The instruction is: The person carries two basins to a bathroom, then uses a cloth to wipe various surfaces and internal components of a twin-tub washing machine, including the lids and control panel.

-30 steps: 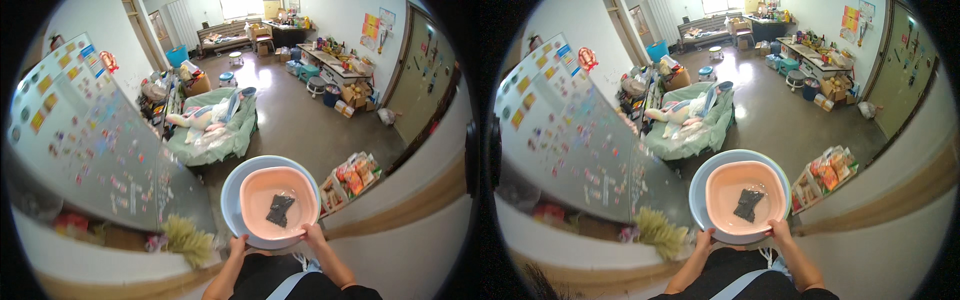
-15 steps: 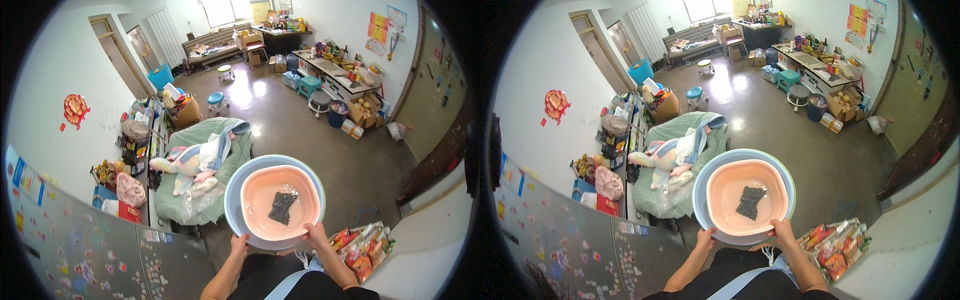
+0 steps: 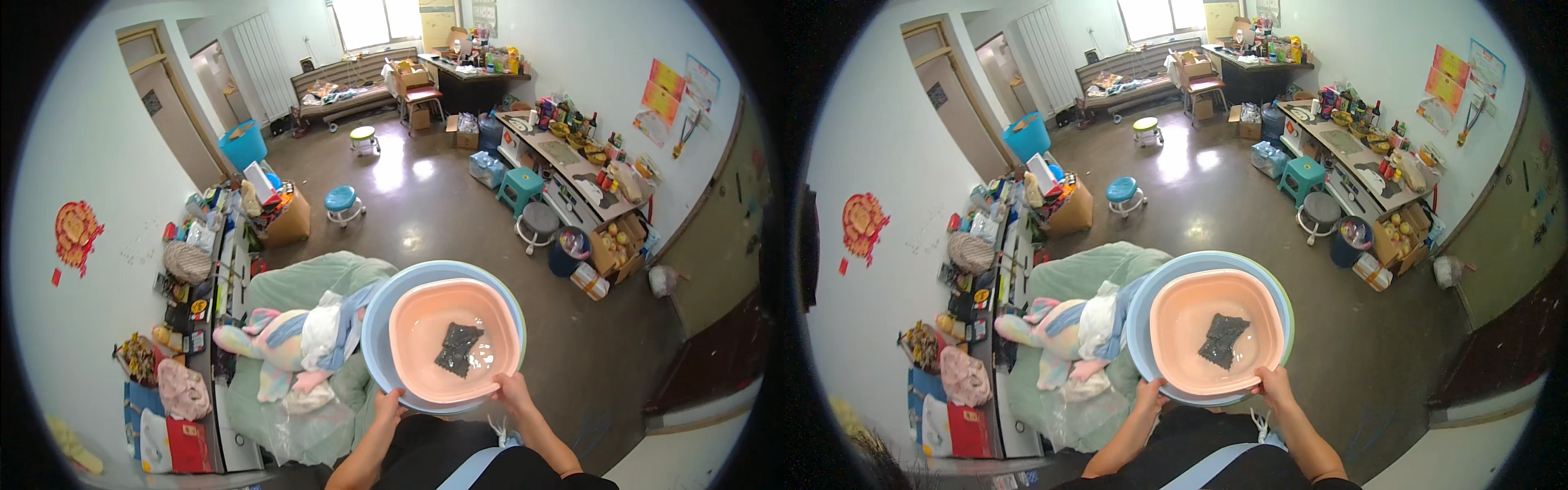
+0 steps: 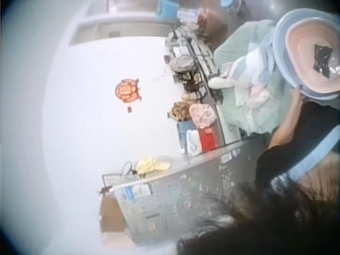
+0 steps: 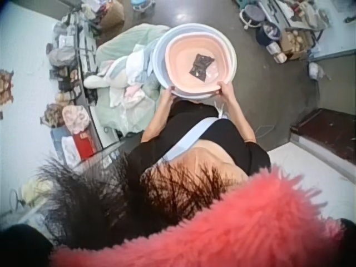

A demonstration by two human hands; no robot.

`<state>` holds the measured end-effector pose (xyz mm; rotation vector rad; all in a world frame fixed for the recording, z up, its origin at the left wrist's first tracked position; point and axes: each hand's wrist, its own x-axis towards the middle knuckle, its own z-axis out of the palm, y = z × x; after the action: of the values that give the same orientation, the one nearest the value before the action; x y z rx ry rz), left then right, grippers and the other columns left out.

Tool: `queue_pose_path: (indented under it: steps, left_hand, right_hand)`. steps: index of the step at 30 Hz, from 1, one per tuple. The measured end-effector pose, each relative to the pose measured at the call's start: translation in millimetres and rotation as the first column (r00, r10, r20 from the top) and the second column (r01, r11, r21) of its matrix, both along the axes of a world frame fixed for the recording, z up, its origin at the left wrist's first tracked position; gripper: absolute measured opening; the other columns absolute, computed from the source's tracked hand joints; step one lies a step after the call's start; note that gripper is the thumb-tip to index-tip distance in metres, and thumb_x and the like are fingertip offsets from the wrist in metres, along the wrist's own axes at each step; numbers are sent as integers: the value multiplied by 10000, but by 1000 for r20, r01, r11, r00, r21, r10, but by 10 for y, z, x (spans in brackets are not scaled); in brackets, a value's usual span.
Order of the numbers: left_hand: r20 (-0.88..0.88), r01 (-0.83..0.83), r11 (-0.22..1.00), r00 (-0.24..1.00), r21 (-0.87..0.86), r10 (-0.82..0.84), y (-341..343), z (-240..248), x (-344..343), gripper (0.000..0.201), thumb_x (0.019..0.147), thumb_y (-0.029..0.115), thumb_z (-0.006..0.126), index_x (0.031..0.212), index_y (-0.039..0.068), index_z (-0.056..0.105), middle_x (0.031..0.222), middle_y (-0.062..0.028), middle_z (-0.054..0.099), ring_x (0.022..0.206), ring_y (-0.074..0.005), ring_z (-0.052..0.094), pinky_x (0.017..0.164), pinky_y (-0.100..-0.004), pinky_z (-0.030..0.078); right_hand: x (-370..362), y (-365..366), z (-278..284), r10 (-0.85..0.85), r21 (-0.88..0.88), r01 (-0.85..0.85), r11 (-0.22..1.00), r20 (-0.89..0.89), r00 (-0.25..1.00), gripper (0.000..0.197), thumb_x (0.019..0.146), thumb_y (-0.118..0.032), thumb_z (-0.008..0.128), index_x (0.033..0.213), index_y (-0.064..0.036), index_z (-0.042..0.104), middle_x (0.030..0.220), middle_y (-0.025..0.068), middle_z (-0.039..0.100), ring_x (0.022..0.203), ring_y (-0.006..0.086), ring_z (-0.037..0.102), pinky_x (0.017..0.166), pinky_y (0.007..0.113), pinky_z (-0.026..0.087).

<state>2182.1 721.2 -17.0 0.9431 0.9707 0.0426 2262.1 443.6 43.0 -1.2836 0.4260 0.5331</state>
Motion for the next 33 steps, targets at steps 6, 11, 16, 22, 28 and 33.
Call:
queue_pose_path:
  steps: [6,11,16,22,28,33]
  left_hand:
    - [39,54,998,998,-28,-53,472,42,1968,424,777,-5,585,1176,-81,464,1012,-193,625,761,-310,690,560,-389,602]
    - [73,-4,1000,997,-14,5,690,66,3588,423,776,29,615,1161,-87,480,999,-189,634,760,-295,682,563,-368,589]
    - [-65,-35,996,997,81,40,940,-60,5111,413,788,24,606,1171,-95,509,1025,-189,633,798,-285,670,620,-398,596]
    - [-43,-214,975,976,-56,212,1319,-4,6720,414,794,0,599,1197,-47,523,1066,-176,623,916,-314,645,771,-430,592]
    - [-66,-284,959,957,14,284,2291,-191,8391,448,781,-3,599,1223,11,526,1044,-150,631,882,-309,654,671,-426,599]
    - [-53,-335,941,940,47,337,3335,-8,9787,436,764,-30,601,1194,-17,531,975,-147,641,765,-276,662,518,-360,550]
  right_hand:
    - [1909,398,155,-22,-14,23,1000,40,999,227,848,-56,538,990,113,589,717,150,661,468,184,615,377,238,481]
    - [3636,726,144,-26,21,25,999,16,1000,228,839,-46,536,986,119,595,722,161,664,468,185,612,375,238,478]
    - [5439,1077,165,125,-39,-122,992,72,990,249,833,-42,529,1017,111,597,745,156,668,495,182,623,377,239,483]
    - [7473,1642,171,231,-42,-230,972,43,972,247,831,-50,532,1003,113,602,737,142,662,483,169,611,376,233,482]
    - [9248,2639,-36,309,-35,-307,951,80,948,217,831,-58,538,951,108,610,715,136,657,468,177,605,378,242,482]
    - [10643,3753,-51,303,-79,-300,951,39,952,220,830,-61,540,949,115,597,730,145,656,480,188,613,382,251,480]
